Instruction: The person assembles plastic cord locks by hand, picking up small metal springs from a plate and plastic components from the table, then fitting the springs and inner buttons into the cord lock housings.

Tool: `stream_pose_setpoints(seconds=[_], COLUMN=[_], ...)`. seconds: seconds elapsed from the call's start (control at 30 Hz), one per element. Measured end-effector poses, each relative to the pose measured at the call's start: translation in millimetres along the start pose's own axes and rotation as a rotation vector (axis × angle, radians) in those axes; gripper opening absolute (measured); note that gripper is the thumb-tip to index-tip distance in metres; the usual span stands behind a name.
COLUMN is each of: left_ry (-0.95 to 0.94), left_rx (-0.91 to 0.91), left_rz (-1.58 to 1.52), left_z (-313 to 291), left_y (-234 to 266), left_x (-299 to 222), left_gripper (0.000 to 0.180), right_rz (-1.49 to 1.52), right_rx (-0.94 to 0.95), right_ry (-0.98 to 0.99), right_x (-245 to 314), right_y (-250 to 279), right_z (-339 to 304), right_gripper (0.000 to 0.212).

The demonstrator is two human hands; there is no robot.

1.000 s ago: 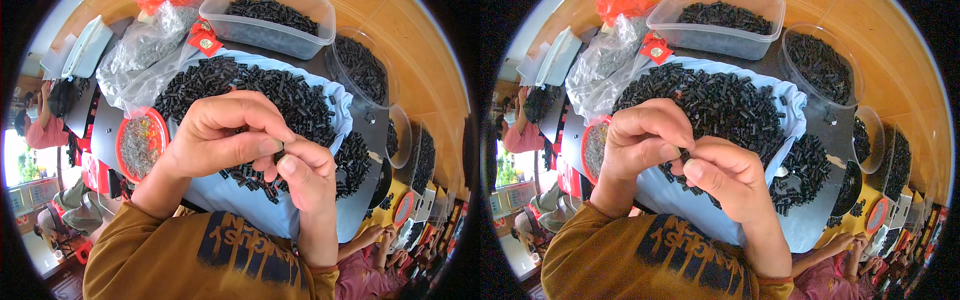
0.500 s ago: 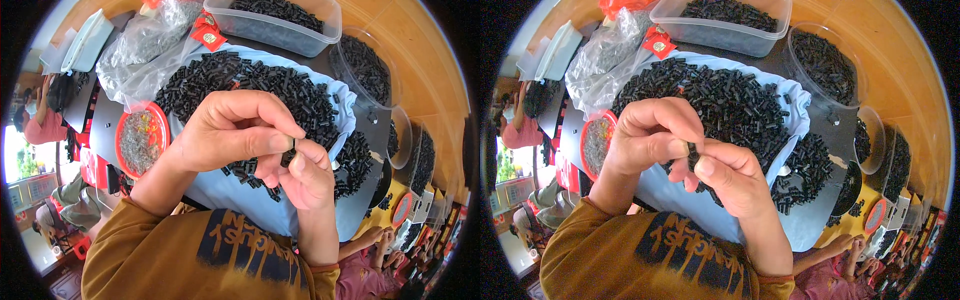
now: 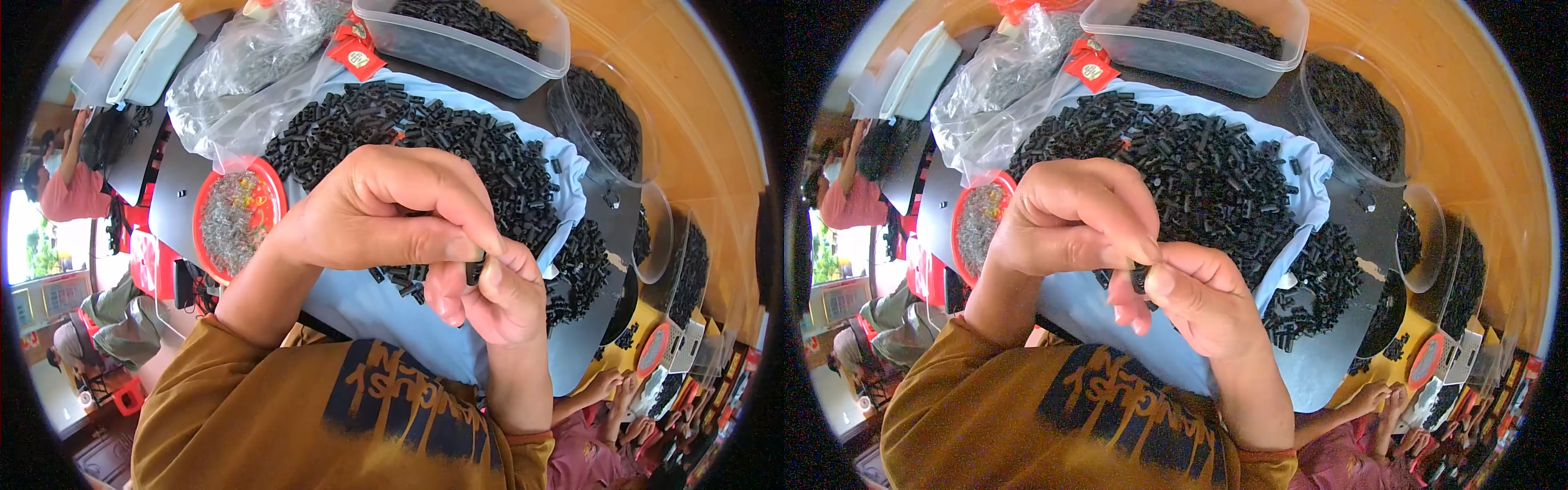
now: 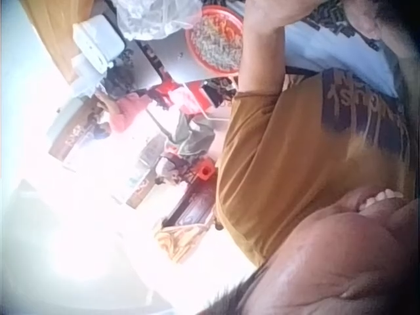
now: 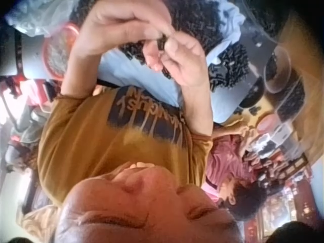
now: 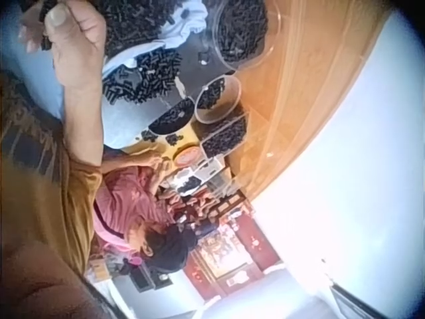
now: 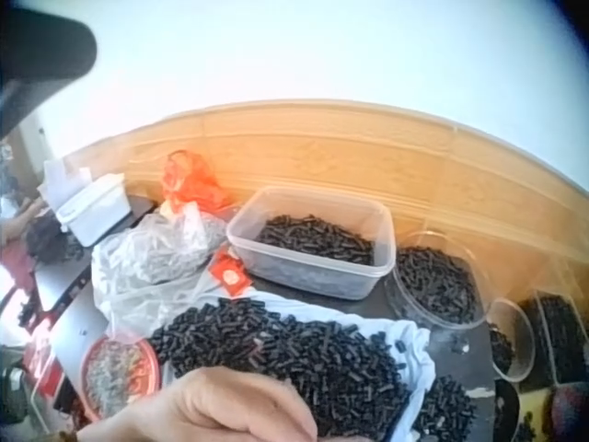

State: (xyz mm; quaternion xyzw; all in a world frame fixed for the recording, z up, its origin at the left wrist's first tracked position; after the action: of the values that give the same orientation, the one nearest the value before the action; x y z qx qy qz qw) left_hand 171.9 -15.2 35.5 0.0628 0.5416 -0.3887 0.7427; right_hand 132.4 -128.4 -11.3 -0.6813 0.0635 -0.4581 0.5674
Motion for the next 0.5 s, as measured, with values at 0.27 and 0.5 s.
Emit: stream_pose_setpoints(seconds=[0.27,0.5], left_ry=[-0.04,-0.107], left_rx=[-0.014,0.081], left_rz=[0.017,0.18], left_z=[3.1,4.8], left_y=[-2.7,-2.1], left_x=[4.3,3.2], left_gripper=[0.017,0.017], right_rz=[-0.055,-0.071], right_rx=[-0.044,-0.086], right_ry=[0.088,0.091], right_x=[6.5,10.5], right_y=[4.0,3.3], right_z=[0.3,-1.7], right_gripper=[0.038,0.035])
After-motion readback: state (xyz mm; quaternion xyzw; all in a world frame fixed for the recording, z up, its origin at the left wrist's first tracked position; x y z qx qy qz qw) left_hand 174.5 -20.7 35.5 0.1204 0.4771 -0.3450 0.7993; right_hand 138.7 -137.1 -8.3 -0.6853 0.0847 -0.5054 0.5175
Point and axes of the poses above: each hand's wrist, its own z-axis towards the middle knuckle, its own y-axis out of the back of the hand, x = y × z, the point moved 5 cm from there along z, towards the middle knuckle, and after that the axes turned 5 degrees about -y, right-handed, at the moved point
